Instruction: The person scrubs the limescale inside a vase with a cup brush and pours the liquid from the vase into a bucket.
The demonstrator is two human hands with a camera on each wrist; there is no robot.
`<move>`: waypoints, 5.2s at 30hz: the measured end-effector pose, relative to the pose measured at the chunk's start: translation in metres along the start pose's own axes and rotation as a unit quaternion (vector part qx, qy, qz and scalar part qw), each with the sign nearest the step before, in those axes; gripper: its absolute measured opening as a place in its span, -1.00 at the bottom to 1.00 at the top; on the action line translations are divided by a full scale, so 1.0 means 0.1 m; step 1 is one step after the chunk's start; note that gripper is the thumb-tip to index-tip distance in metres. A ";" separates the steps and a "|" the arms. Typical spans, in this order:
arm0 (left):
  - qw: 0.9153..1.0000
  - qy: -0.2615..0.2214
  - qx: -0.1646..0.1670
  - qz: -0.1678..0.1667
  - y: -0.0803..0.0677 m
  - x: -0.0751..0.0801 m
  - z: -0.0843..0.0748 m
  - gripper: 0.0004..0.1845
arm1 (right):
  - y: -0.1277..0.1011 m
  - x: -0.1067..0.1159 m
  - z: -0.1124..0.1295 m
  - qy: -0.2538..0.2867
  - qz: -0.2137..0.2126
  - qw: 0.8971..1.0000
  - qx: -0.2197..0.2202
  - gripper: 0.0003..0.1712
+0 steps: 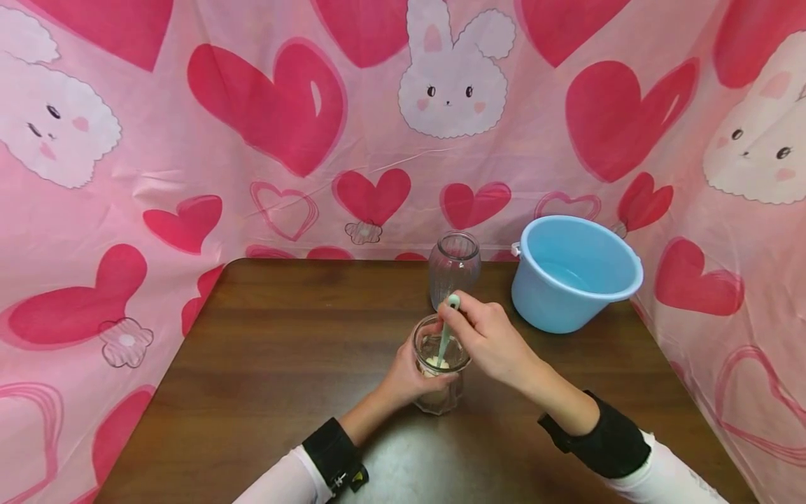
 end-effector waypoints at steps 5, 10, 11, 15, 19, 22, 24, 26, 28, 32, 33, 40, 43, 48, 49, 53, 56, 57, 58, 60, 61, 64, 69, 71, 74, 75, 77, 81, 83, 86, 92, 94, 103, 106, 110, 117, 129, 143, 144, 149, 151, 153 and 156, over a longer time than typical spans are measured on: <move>1.000 -0.004 0.010 0.005 -0.01 0.00 0.01 0.00 | 0.00 0.00 0.02 -0.022 0.041 0.999 -0.004 -0.84; 1.000 -0.006 0.012 0.007 0.00 0.00 -0.01 -0.06 | 0.03 0.20 0.16 0.002 -0.007 0.999 0.044 -0.86; 1.000 -0.006 0.012 0.006 0.00 -0.01 -0.01 -0.08 | 0.04 0.24 0.20 0.008 -0.020 0.998 0.055 -0.86; 1.000 -0.001 0.011 0.002 0.01 0.00 -0.03 -0.13 | 0.06 0.34 0.28 0.020 -0.049 0.995 0.081 -0.86; 1.000 -0.004 0.006 0.005 0.02 0.01 -0.03 -0.10 | 0.07 0.27 0.24 0.009 -0.029 0.998 0.062 -0.84; 1.000 -0.008 0.014 0.009 0.02 0.01 -0.04 -0.04 | 0.08 0.16 0.16 -0.007 -0.001 0.999 0.040 -0.83; 1.000 -0.009 0.020 0.010 0.01 0.01 -0.04 0.00 | 0.09 0.08 0.09 -0.014 0.018 0.999 0.028 -0.81; 1.000 -0.011 0.026 0.012 0.00 0.01 -0.03 0.02 | 0.09 0.02 0.06 -0.022 0.030 0.999 0.022 -0.80; 1.000 -0.014 0.024 0.015 0.00 0.01 -0.03 0.03 | 0.09 0.00 0.05 -0.024 0.034 0.999 0.026 -0.80; 1.000 -0.018 0.020 0.016 0.01 0.00 -0.02 -0.03 | 0.09 0.06 0.15 -0.018 0.007 0.997 0.069 -0.85; 1.000 -0.019 0.016 0.017 0.01 0.00 -0.02 -0.05 | 0.09 0.08 0.18 -0.017 -0.001 0.996 0.083 -0.86; 0.999 -0.035 0.020 0.019 -0.01 0.01 -0.02 -0.09 | 0.04 0.10 0.21 -0.032 -0.009 0.993 0.110 -0.85; 0.999 -0.028 0.028 0.018 -0.02 0.00 -0.01 -0.05 | -0.01 0.01 0.11 -0.041 0.008 0.995 0.092 -0.86; 1.000 -0.013 0.021 0.012 -0.02 0.00 0.02 -0.03 | -0.05 -0.11 -0.01 -0.049 0.038 0.995 0.078 -0.86; 1.000 -0.013 0.020 0.011 -0.02 0.01 0.02 -0.02 | -0.05 -0.11 -0.02 -0.051 0.039 0.995 0.078 -0.86; 0.999 -0.017 0.023 0.013 -0.02 0.01 0.00 -0.03 | -0.01 -0.02 0.02 -0.056 0.017 0.994 0.092 -0.88; 1.000 -0.018 0.021 0.016 -0.02 0.01 -0.01 -0.06 | 0.00 0.06 0.07 -0.048 -0.013 0.992 0.112 -0.87; 1.000 -0.017 0.019 0.016 -0.02 0.01 -0.01 -0.07 | -0.01 0.07 0.08 -0.043 -0.018 0.992 0.117 -0.86; 1.000 -0.016 0.017 0.017 -0.02 0.01 -0.01 -0.08 | -0.02 0.07 0.07 -0.041 -0.021 0.992 0.119 -0.86; 1.000 -0.009 0.015 0.015 -0.02 0.01 -0.01 -0.09 | -0.04 0.06 0.03 -0.040 -0.019 0.992 0.117 -0.85; 1.000 -0.007 0.015 0.014 -0.02 0.00 -0.01 -0.10 | -0.04 0.05 0.00 -0.044 -0.015 0.992 0.114 -0.85; 1.000 -0.006 0.016 0.015 -0.02 0.00 -0.01 -0.10 | -0.06 -0.02 -0.09 -0.051 0.003 0.994 0.099 -0.85; 1.000 -0.010 0.015 0.014 -0.02 0.01 0.00 -0.08 | -0.08 -0.06 -0.14 -0.062 0.026 0.993 0.096 -0.88; 1.000 -0.009 0.018 0.014 -0.02 0.01 -0.01 -0.08 | -0.09 -0.04 -0.09 -0.071 0.018 0.990 0.118 -0.90; 1.000 -0.009 0.019 0.015 -0.03 0.00 0.00 -0.09 | -0.08 0.04 0.03 -0.075 -0.011 0.984 0.161 -0.87; 1.000 -0.010 0.017 0.014 -0.02 -0.01 0.00 -0.11 | -0.08 0.07 0.07 -0.074 -0.022 0.981 0.176 -0.85; 1.000 -0.017 0.012 0.013 -0.02 -0.01 0.01 -0.12 | -0.06 0.12 0.13 -0.072 -0.036 0.977 0.195 -0.79; 1.000 -0.024 0.009 0.012 -0.01 -0.01 0.01 -0.13 | -0.06 0.12 0.13 -0.074 -0.024 0.972 0.223 -0.92; 1.000 -0.026 0.012 0.013 -0.01 -0.01 0.01 -0.09 | -0.07 0.07 0.06 -0.079 -0.007 0.968 0.238 -0.92; 0.999 -0.024 0.021 0.014 -0.01 0.00 0.00 -0.05 | -0.08 0.02 -0.05 -0.088 0.013 0.964 0.250 -0.81; 1.000 -0.020 0.021 0.009 -0.01 0.01 0.00 -0.06 | -0.08 0.06 -0.04 -0.092 0.013 0.961 0.261 -0.83; 1.000 -0.020 0.015 0.008 -0.02 0.01 -0.01 -0.10 | -0.08 0.10 0.04 -0.090 -0.006 0.957 0.276 -0.75; 1.000 -0.025 0.008 0.010 -0.02 0.00 0.00 -0.06 | -0.09 0.04 0.00 -0.093 -0.023 0.953 0.287 -0.68; 1.000 -0.026 0.007 0.014 -0.02 0.00 0.00 -0.05 | -0.11 -0.04 -0.11 -0.104 -0.004 0.958 0.267 -0.68; 1.000 -0.023 0.005 0.015 -0.02 0.00 0.00 -0.09 | -0.13 -0.07 -0.14 -0.124 0.008 0.957 0.264 -0.67; 1.000 -0.022 0.004 0.010 -0.03 0.00 0.00 -0.12 | -0.15 0.11 0.08 -0.105 -0.077 0.937 0.324 -0.68; 1.000 -0.004 0.015 0.013 -0.03 0.01 -0.01 -0.11 | -0.16 -0.13 -0.20 -0.082 -0.078 0.954 0.278 -0.72; 1.000 -0.007 0.004 0.002 -0.01 -0.02 -0.02 -0.17 | -0.11 0.13 0.02 0.010 -0.140 0.941 0.308 -0.73; 1.000 -0.008 0.004 0.003 -0.01 -0.02 -0.02 -0.17 | -0.11 0.09 -0.01 0.008 -0.135 0.945 0.298 -0.73; 1.000 -0.022 0.011 0.010 -0.02 -0.01 -0.01 -0.15 | -0.15 -0.02 -0.08 -0.012 -0.107 0.961 0.254 -0.75; 1.000 -0.026 0.009 0.010 -0.02 -0.01 0.00 -0.15 | -0.15 0.01 -0.05 -0.016 -0.108 0.960 0.258 -0.75; 1.000 -0.025 0.005 0.005 -0.02 -0.02 0.00 -0.15 | -0.14 0.07 0.01 -0.019 -0.120 0.955 0.272 -0.74; 1.000 -0.023 0.004 0.000 -0.01 -0.01 0.00 -0.13 | -0.11 0.20 0.12 -0.013 -0.151 0.943 0.296 -0.71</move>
Point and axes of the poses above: each hand's wrist, its own y-axis towards the middle knuckle, its own x-axis out of the back of the hand, z = x × y, the point moved 2 cm from there along y, towards the middle knuckle, and after that the axes turned 6 degrees about z, right-handed, at the moved point
